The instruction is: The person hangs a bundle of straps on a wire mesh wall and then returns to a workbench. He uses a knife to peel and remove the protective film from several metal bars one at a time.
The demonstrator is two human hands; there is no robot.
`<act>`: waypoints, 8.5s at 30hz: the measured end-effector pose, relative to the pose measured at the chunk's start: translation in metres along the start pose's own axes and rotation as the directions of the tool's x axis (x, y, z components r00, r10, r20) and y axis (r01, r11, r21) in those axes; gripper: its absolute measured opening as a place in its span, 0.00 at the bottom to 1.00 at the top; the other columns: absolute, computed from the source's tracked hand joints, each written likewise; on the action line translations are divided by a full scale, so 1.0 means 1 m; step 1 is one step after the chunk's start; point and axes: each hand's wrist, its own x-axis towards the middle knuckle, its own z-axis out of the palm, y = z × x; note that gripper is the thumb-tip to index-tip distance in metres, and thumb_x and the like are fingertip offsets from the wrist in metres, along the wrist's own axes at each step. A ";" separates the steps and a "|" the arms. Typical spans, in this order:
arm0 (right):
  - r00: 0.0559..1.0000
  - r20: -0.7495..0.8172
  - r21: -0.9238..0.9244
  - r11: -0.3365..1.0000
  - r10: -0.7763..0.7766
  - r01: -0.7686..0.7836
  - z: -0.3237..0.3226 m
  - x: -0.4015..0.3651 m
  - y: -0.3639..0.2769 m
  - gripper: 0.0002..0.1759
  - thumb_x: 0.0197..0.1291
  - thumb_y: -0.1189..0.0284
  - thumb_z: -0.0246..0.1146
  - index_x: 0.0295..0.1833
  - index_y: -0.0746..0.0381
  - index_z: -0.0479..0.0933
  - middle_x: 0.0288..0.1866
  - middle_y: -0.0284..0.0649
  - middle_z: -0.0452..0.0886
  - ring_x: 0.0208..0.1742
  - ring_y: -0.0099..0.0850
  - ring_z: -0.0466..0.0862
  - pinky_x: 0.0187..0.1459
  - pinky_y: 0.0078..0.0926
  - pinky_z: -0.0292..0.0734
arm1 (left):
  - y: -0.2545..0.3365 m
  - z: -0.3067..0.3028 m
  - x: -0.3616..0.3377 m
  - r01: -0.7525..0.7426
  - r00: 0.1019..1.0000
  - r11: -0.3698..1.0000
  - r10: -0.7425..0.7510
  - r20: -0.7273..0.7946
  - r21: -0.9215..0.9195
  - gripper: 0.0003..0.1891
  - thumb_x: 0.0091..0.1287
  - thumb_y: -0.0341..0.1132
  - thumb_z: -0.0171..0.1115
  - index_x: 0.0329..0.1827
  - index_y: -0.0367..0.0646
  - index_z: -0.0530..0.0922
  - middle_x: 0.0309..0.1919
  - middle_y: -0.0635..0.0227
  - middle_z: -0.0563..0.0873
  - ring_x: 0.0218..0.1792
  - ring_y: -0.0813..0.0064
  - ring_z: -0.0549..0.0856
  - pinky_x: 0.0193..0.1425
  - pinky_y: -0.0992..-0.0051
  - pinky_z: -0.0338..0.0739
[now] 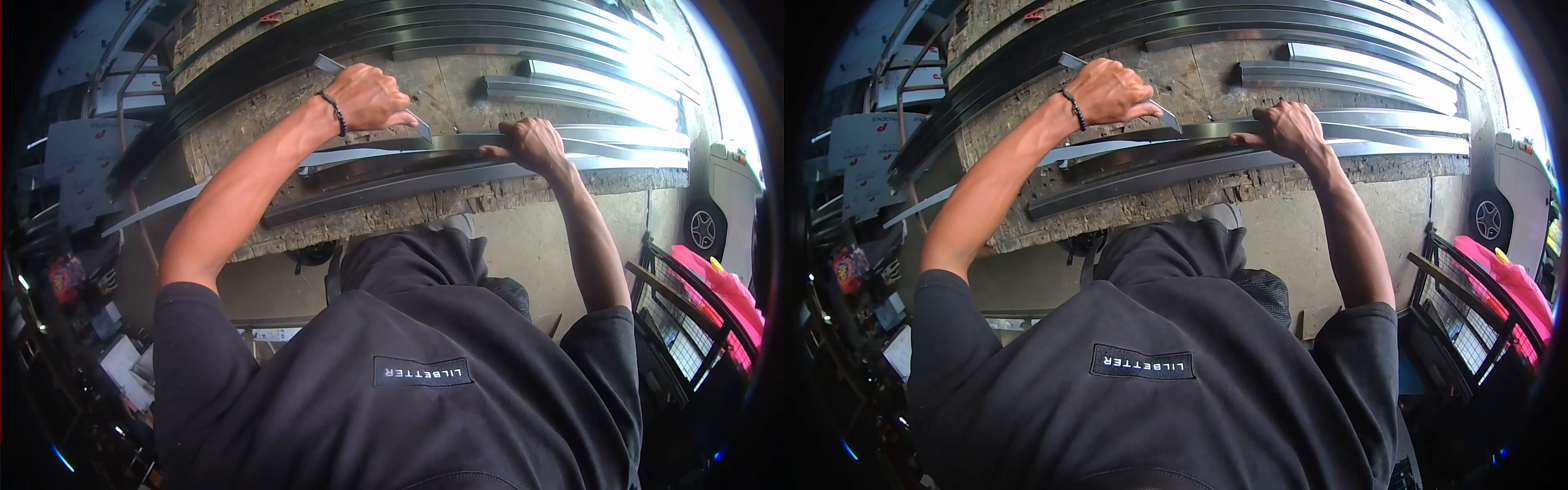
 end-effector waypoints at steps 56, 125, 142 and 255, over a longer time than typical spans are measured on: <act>0.999 -0.018 0.029 0.999 0.035 -0.034 0.009 -0.002 0.004 0.45 0.53 0.21 0.57 0.24 0.57 0.79 0.14 0.38 0.76 0.18 0.34 0.81 0.24 0.36 0.76 | -0.021 0.010 0.005 -0.007 0.969 0.995 0.030 0.244 -0.097 0.28 0.70 0.64 0.60 0.26 0.49 0.86 0.19 0.67 0.85 0.28 0.63 0.87 0.31 0.63 0.79; 0.998 0.045 0.002 0.999 0.039 -0.039 -0.006 0.002 -0.003 0.46 0.54 0.22 0.58 0.27 0.60 0.79 0.17 0.39 0.79 0.21 0.35 0.83 0.27 0.39 0.78 | 0.061 0.043 -0.048 0.186 0.980 0.886 -0.200 0.011 -0.426 0.15 0.62 0.30 0.72 0.51 0.44 0.80 0.43 0.61 0.90 0.43 0.57 0.90 0.45 0.63 0.86; 0.999 0.036 0.019 1.000 0.007 -0.008 -0.010 0.002 -0.007 0.45 0.55 0.23 0.58 0.28 0.60 0.80 0.16 0.41 0.78 0.21 0.39 0.82 0.27 0.40 0.76 | 0.090 0.040 -0.135 0.567 0.573 0.232 -0.800 0.177 -0.790 0.12 0.70 0.34 0.65 0.51 0.37 0.80 0.35 0.48 0.87 0.39 0.47 0.87 0.42 0.57 0.78; 0.976 0.180 0.000 0.993 0.120 -0.122 -0.019 0.005 -0.014 0.49 0.50 0.19 0.56 0.31 0.60 0.83 0.19 0.40 0.82 0.23 0.36 0.85 0.31 0.38 0.81 | -0.050 0.020 0.000 -0.141 0.954 0.957 0.200 0.222 -0.253 0.33 0.67 0.68 0.61 0.24 0.44 0.85 0.14 0.62 0.78 0.22 0.56 0.82 0.29 0.60 0.76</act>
